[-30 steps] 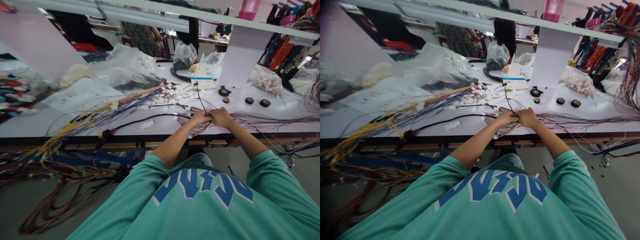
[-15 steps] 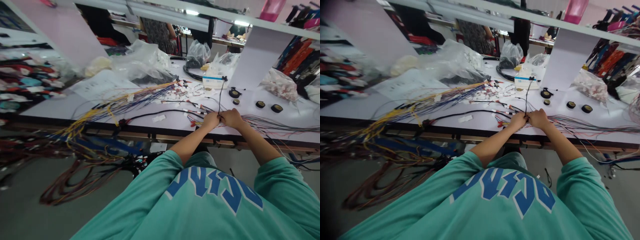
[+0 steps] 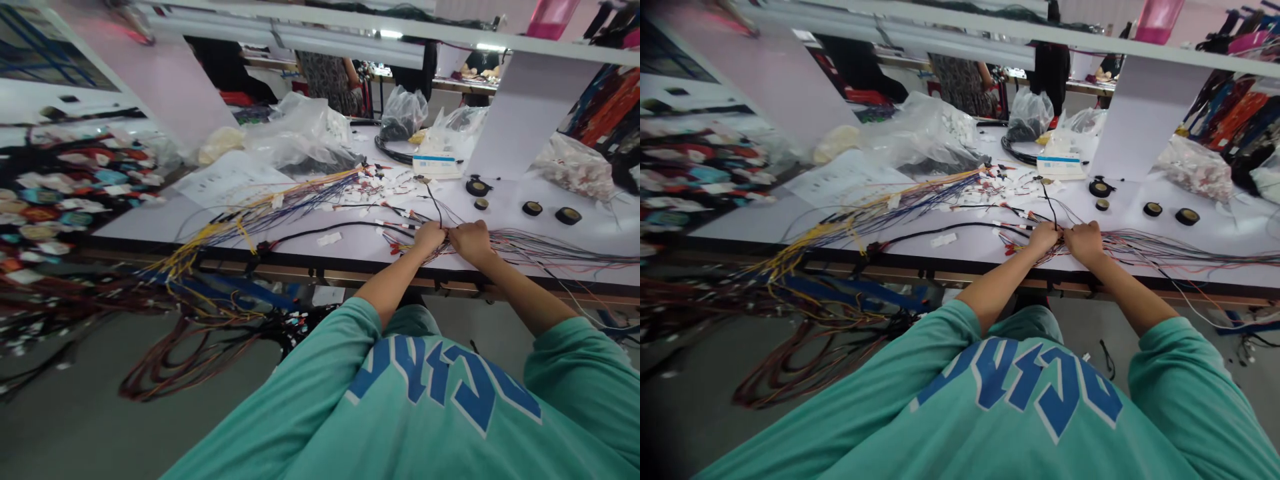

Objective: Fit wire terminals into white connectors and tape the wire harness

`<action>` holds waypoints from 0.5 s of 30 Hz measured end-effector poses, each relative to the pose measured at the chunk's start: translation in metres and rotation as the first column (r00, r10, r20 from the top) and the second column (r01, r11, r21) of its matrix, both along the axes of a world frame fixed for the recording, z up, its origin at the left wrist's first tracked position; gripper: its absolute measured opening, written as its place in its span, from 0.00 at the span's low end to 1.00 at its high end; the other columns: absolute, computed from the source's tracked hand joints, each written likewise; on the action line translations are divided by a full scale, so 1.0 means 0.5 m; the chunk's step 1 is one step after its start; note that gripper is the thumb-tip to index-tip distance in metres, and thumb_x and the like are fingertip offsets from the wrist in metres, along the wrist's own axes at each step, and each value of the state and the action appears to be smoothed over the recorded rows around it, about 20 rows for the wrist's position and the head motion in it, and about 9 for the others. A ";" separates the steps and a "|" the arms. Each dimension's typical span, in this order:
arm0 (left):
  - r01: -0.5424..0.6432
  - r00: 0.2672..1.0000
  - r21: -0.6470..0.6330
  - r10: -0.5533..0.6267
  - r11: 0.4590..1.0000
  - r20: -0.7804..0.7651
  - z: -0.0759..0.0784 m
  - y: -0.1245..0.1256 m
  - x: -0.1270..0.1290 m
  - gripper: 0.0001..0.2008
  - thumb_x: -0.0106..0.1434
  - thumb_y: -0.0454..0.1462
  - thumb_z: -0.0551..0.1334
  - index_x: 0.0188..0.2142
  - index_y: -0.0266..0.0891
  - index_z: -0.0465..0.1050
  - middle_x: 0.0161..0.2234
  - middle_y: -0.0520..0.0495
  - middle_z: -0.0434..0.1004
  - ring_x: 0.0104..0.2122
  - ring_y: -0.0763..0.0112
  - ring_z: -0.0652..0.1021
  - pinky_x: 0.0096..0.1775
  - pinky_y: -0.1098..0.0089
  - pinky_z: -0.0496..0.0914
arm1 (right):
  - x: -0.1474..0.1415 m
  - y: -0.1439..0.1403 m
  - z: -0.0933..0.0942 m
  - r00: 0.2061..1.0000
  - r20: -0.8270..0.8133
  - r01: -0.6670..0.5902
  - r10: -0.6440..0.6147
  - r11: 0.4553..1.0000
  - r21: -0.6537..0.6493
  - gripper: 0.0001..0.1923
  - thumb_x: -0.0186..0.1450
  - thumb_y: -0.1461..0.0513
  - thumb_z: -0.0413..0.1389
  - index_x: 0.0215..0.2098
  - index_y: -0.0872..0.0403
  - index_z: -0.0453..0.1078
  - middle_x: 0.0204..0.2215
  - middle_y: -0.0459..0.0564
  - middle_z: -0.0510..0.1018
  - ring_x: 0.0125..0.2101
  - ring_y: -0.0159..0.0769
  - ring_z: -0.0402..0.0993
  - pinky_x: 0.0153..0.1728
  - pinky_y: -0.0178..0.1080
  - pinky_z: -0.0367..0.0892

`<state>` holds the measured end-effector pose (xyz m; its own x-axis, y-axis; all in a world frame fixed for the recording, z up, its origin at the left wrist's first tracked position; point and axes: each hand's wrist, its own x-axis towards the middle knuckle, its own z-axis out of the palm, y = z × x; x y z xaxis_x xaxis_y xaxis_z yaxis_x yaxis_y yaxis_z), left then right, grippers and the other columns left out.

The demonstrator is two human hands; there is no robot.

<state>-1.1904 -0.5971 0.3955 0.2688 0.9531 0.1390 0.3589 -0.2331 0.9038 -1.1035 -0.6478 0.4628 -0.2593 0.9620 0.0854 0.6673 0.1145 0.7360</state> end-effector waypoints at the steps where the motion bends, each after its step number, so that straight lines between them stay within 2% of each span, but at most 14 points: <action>1: -0.006 1.000 -0.001 0.006 1.000 -0.008 0.000 0.001 0.000 0.16 0.62 0.36 0.54 0.43 0.35 0.77 0.43 0.39 0.79 0.43 0.63 0.78 0.40 0.70 0.68 | -0.002 -0.009 -0.008 0.999 -0.004 -0.044 0.044 0.999 -0.020 0.18 0.67 0.63 0.44 0.37 0.57 0.76 0.32 0.60 0.79 0.34 0.42 0.72 0.35 0.42 0.50; 3: -0.026 0.999 -0.001 0.026 1.000 -0.027 0.002 0.005 -0.001 0.16 0.63 0.36 0.52 0.44 0.35 0.76 0.44 0.39 0.79 0.44 0.63 0.77 0.40 0.70 0.68 | -0.013 -0.034 -0.026 0.980 -0.016 -0.200 0.200 0.970 -0.136 0.16 0.65 0.64 0.46 0.33 0.56 0.76 0.28 0.57 0.79 0.31 0.41 0.70 0.34 0.42 0.50; 5: -0.051 0.997 0.007 0.051 0.999 -0.049 0.003 0.008 -0.002 0.18 0.64 0.36 0.50 0.46 0.34 0.75 0.46 0.38 0.78 0.46 0.62 0.77 0.42 0.69 0.68 | -0.023 -0.061 -0.045 0.908 -0.084 -0.417 0.410 0.867 -0.273 0.17 0.65 0.62 0.47 0.29 0.54 0.76 0.25 0.53 0.78 0.30 0.39 0.69 0.33 0.42 0.50; 6: -0.061 0.996 0.016 0.062 0.998 -0.060 0.004 0.009 -0.002 0.18 0.65 0.36 0.50 0.46 0.34 0.75 0.46 0.36 0.78 0.47 0.61 0.76 0.43 0.68 0.68 | -0.024 -0.071 -0.051 0.867 -0.133 -0.497 0.480 0.821 -0.281 0.18 0.66 0.60 0.46 0.29 0.52 0.76 0.24 0.52 0.77 0.29 0.38 0.68 0.34 0.42 0.51; 8: -0.071 0.994 0.039 0.074 0.997 -0.079 0.005 0.008 0.000 0.18 0.64 0.36 0.50 0.46 0.33 0.75 0.47 0.35 0.77 0.48 0.59 0.76 0.45 0.67 0.68 | -0.017 -0.080 -0.053 0.819 -0.218 -0.567 0.531 0.806 -0.166 0.19 0.66 0.59 0.45 0.28 0.51 0.76 0.22 0.50 0.77 0.28 0.37 0.68 0.34 0.42 0.53; 10: -0.074 0.993 0.062 0.079 0.995 -0.089 0.007 0.004 0.003 0.17 0.64 0.35 0.51 0.45 0.33 0.76 0.46 0.34 0.77 0.48 0.58 0.76 0.45 0.66 0.67 | 0.004 -0.070 -0.036 0.802 -0.297 -0.538 0.519 0.843 0.018 0.18 0.66 0.59 0.45 0.29 0.51 0.76 0.22 0.50 0.77 0.27 0.37 0.69 0.34 0.41 0.55; 12: -0.082 0.992 0.075 0.089 0.994 -0.092 0.010 -0.001 0.006 0.17 0.63 0.33 0.52 0.45 0.33 0.75 0.45 0.35 0.77 0.48 0.57 0.76 0.46 0.66 0.67 | 0.031 -0.048 -0.008 0.792 -0.369 -0.446 0.487 0.874 0.194 0.18 0.65 0.59 0.44 0.30 0.52 0.77 0.25 0.50 0.79 0.29 0.37 0.72 0.35 0.39 0.57; 15: -0.095 0.990 0.106 0.105 0.990 -0.092 0.014 -0.007 0.006 0.22 0.62 0.32 0.53 0.55 0.36 0.67 0.46 0.37 0.77 0.48 0.59 0.76 0.45 0.66 0.68 | 0.063 -0.006 0.037 0.814 -0.420 -0.258 0.401 0.898 0.357 0.19 0.65 0.59 0.43 0.34 0.54 0.77 0.30 0.52 0.80 0.33 0.38 0.74 0.36 0.38 0.58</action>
